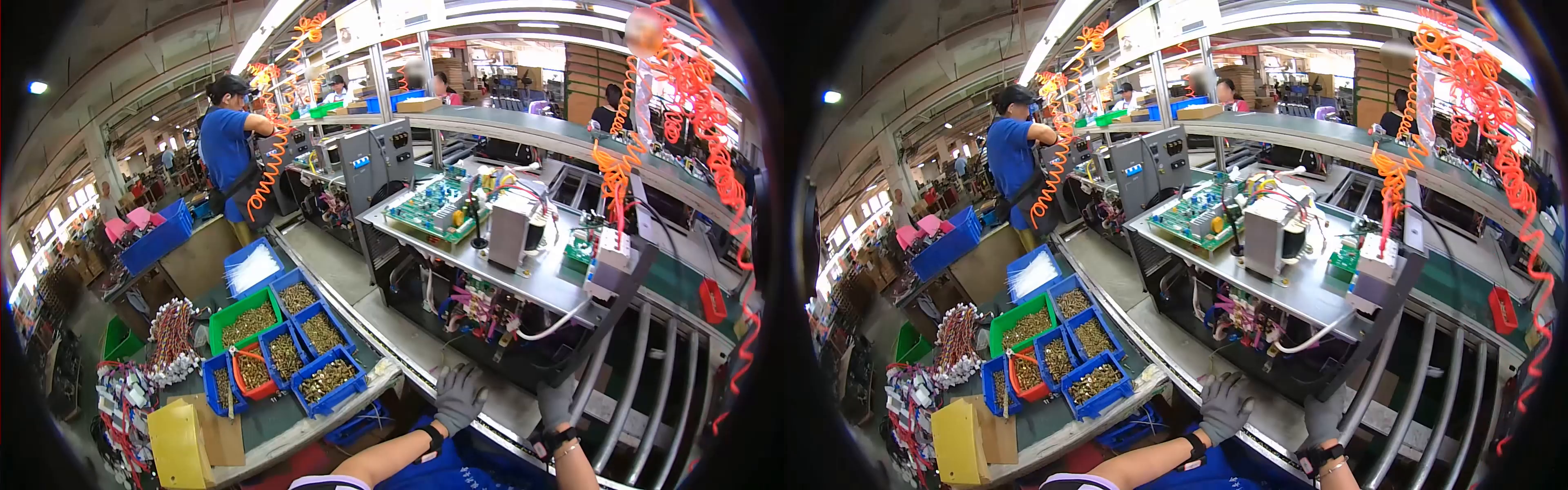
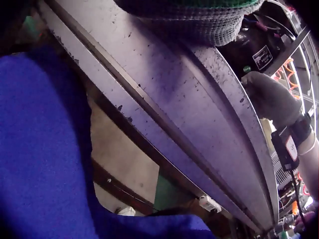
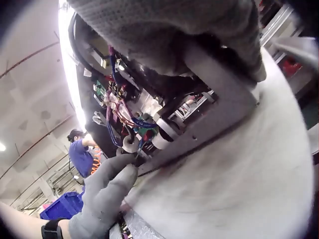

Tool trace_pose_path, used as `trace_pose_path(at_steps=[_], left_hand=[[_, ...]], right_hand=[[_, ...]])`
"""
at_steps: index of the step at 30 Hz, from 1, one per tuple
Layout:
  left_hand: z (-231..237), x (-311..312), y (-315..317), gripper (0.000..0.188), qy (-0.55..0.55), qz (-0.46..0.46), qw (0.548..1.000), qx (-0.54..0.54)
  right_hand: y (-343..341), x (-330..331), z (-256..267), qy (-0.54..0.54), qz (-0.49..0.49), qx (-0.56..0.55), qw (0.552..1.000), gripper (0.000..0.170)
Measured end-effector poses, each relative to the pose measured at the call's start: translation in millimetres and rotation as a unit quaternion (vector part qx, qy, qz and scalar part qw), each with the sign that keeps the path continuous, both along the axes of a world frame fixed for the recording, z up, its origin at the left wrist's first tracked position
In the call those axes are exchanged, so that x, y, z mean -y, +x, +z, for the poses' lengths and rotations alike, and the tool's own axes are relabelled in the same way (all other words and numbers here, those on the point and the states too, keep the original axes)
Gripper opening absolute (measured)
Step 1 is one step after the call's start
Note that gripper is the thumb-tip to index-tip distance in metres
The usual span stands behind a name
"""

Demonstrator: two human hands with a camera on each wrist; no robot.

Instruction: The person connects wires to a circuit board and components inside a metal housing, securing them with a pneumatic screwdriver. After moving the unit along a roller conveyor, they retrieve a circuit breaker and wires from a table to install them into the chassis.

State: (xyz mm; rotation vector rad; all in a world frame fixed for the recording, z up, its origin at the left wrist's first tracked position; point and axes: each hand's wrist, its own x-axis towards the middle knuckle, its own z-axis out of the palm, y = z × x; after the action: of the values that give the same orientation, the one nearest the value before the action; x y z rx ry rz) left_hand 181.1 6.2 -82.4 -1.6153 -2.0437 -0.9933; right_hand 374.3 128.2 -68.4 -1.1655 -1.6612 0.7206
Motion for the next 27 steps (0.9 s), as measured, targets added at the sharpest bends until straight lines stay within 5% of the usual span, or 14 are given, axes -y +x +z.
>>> trace_pose_path(at_steps=[3,7,8,9,10,12,15,17,18,19,20,22,27], left_hand=[[-5.8,0.6,-0.7,0.055,-0.017,0.005,1.0,0.0],[-31.1,-5.5,-21.4,0.056,-0.152,-0.049,0.987,-0.003],[-45.9,-5.0,-29.7,0.057,-0.167,-0.043,0.985,0.003],[-49.9,-4.1,-48.0,0.056,-0.172,-0.058,0.983,-0.002],[-48.0,1.7,-65.2,0.055,-0.159,-0.069,0.985,-0.024],[-35.8,7.7,-115.7,0.054,-0.112,-0.082,0.986,-0.087],[-16.6,11.0,-204.7,0.052,-0.008,-0.082,0.977,-0.195],[-12.5,11.2,-224.8,0.051,-0.028,-0.062,0.974,-0.214],[-13.3,9.4,-226.8,0.057,-0.109,-0.035,0.975,-0.19],[-14.3,8.1,-229.3,0.063,-0.191,-0.006,0.967,-0.17],[-20.9,7.5,-234.4,0.062,-0.22,-0.005,0.957,-0.187],[26.7,21.4,-204.4,0.06,-0.261,0.011,0.948,-0.181],[4.0,17.1,-216.9,0.052,-0.174,-0.027,0.954,-0.244]], right_hand=[[-13.2,-3.2,0.7,0.023,0.04,0.042,0.998,0.057],[-39.0,-42.9,-165.8,0.09,0.006,0.241,0.966,0.078],[-48.2,-2.7,-64.6,-0.015,0.031,0.14,0.99,0.066],[-93.5,-27.8,-116.8,-0.103,0.097,0.274,0.951,0.053],[-121.2,-26.5,-97.3,-0.148,0.157,0.18,0.96,0.044],[-165.7,-3.2,-31.2,-0.007,0.131,0.15,0.98,0.064],[-211.7,16.3,58.9,-0.214,0.187,0.181,0.941,0.082],[-178.5,12.2,36.8,-0.039,0.089,0.152,0.984,0.075],[-148.5,-1.3,49.1,-0.087,0.099,0.12,0.984,0.079],[-115.9,-8.2,21.6,0.026,-0.027,0.134,0.99,0.07],[-69.8,-20.2,42.2,-0.066,-0.025,0.166,0.984,0.065],[15.2,-64.4,-16.9,0.071,-0.35,0.221,0.908,0.061],[197.0,-32.3,81.2,0.0,-0.57,0.101,0.815,0.06]])
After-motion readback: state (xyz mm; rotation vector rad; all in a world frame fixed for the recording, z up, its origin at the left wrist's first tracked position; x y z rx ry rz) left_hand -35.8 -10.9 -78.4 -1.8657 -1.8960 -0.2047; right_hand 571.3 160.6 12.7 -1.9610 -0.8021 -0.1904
